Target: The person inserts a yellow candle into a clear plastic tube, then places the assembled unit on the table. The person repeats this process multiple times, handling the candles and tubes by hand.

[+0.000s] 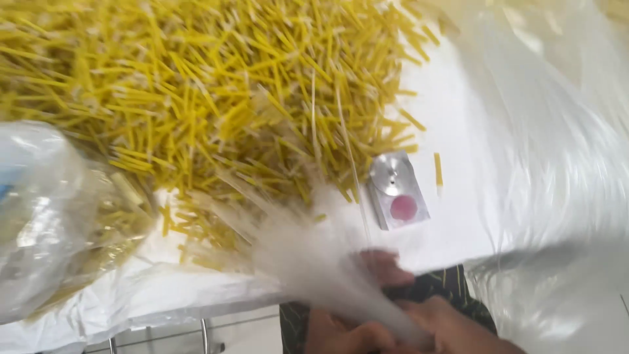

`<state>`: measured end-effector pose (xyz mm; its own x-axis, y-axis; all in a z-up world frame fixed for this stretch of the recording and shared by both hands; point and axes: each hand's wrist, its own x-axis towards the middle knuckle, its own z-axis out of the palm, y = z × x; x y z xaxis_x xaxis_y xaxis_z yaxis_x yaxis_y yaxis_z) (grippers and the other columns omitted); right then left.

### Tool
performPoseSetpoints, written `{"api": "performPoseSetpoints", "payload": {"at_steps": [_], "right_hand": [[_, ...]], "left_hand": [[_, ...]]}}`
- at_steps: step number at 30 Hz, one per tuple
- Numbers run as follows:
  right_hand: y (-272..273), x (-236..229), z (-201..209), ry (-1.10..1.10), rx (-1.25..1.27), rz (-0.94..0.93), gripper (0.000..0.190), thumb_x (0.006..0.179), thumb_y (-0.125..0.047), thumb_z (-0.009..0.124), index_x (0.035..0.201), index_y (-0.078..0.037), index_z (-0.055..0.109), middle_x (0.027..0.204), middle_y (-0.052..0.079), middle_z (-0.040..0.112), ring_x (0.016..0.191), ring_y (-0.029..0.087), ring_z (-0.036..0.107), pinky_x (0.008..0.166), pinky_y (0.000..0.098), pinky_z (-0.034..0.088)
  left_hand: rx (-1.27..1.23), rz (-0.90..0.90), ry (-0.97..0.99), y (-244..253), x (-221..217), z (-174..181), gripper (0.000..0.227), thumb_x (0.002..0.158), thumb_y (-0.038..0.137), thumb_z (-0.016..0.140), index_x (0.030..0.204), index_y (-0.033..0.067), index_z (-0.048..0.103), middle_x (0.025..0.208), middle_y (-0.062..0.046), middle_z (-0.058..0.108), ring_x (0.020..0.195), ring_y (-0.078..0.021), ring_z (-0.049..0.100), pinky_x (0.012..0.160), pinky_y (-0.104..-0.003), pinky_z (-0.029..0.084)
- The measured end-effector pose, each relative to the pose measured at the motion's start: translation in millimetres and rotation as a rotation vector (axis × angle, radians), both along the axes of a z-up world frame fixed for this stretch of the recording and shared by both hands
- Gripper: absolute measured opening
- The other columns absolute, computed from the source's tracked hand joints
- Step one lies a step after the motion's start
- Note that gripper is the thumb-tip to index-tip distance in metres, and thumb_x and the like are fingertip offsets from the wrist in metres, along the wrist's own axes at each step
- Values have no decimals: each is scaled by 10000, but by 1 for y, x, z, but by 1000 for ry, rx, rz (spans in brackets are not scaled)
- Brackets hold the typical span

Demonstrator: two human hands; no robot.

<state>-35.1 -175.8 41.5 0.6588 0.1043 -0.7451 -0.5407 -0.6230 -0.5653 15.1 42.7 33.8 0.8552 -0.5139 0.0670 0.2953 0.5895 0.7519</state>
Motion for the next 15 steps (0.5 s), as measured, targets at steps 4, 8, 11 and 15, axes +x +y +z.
{"api": "performPoseSetpoints", "payload": {"at_steps": [4, 8, 11, 15], "right_hand": [[-2, 9, 1, -26, 61, 301, 407, 986, -338, 583, 1348, -167, 654, 1276, 51, 693, 1209, 126, 628, 1056, 298, 470], [-21, 23, 53, -538, 182, 666, 508, 957, -224, 693, 1437, -83, 607, 1444, 132, 675, 1323, 218, 603, 1054, 367, 465], [-38, 48, 99, -569, 149, 258, 793, 760, -288, 918, 1476, -128, 615, 1383, 48, 693, 1245, 197, 661, 980, 361, 517], [25, 113, 171, -1166, 75, 344, 1057, 656, -379, 829, 1562, -94, 364, 1588, 144, 482, 1469, 277, 500, 1204, 412, 379]], "left_hand": [[-51, 83, 130, -15, -12, -23, 525, 876, 125, 812, 1268, -43, 505, 1015, -185, 671, 886, -263, 704, 784, -418, 567], [-127, 67, 305, -18, -12, -17, 259, 1061, 172, 674, 1009, -16, 504, 688, -112, 566, 601, -220, 623, 643, -408, 564], [0, 13, 279, -17, -11, -11, 223, 1048, 175, 642, 1002, -15, 534, 720, -114, 581, 683, -247, 655, 692, -405, 551], [27, -92, 224, -21, -13, -6, 232, 1084, 209, 598, 1018, -7, 546, 798, -126, 628, 781, -252, 676, 825, -418, 591]]}}
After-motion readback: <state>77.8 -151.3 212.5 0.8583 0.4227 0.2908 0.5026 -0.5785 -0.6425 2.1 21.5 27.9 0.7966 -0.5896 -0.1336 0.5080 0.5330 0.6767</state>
